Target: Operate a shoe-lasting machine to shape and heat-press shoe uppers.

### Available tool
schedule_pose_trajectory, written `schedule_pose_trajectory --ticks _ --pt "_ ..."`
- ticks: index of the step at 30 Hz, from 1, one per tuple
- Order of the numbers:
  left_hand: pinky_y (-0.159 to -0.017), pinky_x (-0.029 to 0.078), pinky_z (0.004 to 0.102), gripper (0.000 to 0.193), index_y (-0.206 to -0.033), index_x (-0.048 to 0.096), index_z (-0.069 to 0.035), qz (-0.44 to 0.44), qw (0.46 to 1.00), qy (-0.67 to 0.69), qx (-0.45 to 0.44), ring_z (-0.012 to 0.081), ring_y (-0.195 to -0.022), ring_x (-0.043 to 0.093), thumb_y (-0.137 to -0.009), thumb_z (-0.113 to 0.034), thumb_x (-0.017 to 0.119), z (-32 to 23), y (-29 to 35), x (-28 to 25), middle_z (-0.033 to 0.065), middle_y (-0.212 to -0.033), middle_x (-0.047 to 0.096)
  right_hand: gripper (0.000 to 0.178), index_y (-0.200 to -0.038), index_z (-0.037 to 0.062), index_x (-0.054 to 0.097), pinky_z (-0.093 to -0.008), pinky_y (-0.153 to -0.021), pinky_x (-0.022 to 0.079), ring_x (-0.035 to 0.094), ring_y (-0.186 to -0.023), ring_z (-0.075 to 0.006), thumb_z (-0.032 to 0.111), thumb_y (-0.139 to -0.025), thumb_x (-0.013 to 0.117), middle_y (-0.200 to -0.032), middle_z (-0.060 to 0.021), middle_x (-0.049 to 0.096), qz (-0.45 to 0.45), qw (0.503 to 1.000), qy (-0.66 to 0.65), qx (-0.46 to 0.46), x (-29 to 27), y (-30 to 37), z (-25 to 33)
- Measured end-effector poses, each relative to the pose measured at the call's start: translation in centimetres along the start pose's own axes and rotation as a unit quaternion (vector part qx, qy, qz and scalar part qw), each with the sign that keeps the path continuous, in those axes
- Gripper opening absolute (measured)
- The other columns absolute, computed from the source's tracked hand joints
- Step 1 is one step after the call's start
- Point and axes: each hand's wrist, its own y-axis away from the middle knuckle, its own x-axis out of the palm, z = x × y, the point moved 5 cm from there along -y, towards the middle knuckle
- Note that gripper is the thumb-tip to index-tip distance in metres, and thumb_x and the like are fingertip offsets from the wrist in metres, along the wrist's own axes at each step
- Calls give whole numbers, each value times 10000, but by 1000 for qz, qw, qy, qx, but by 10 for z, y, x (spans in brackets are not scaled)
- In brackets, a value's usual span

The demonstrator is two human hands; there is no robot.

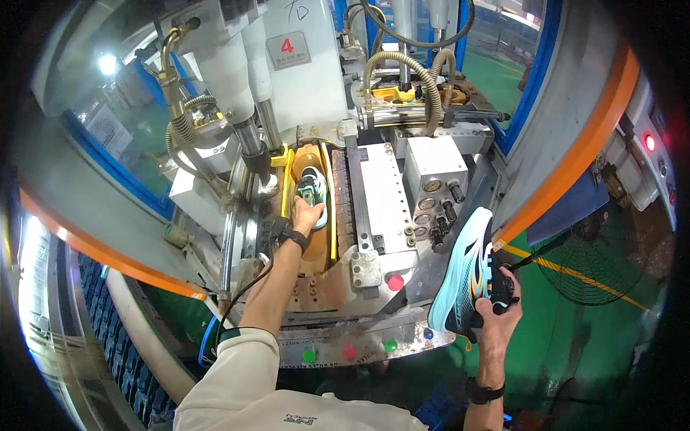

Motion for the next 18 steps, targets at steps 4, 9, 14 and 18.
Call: schedule_pose_trajectory --ticks 4,9,14,18 --pt "-949 493 480 620 -1151 540 63 -31 998 20 -59 434 -1087 625 -660 -210 801 20 -12 -19 306 -1124 643 639 -1258 -45 551 -298 -903 484 593 -1025 -173 122 -668 730 -1166 -100 610 41 993 86 -72 39 -41 0" --pt "-656 569 336 265 -1048 645 3 206 810 523 -168 214 -783 693 -821 -84 751 38 90 -78 100 -944 694 574 -1200 -41 593 -299 -796 512 632 -869 -181 149 -685 761 -959 -120 680 157 952 258 -46 180 -125 25" --pt "-704 555 290 349 -1168 612 6 209 780 569 -152 154 -854 669 -844 -74 713 74 238 -177 60 -1014 677 520 -1088 -23 656 -379 -799 548 696 -903 -300 241 -663 797 -974 -187 709 347 823 448 -49 362 -130 -6" --pt "-959 487 321 554 -1312 506 66 80 823 525 -201 200 -1033 643 -794 -3 690 124 333 -261 118 -1177 637 477 -1148 -12 631 -426 -883 549 665 -1056 -373 209 -733 713 -1063 -240 692 328 792 513 -48 461 -96 -78"
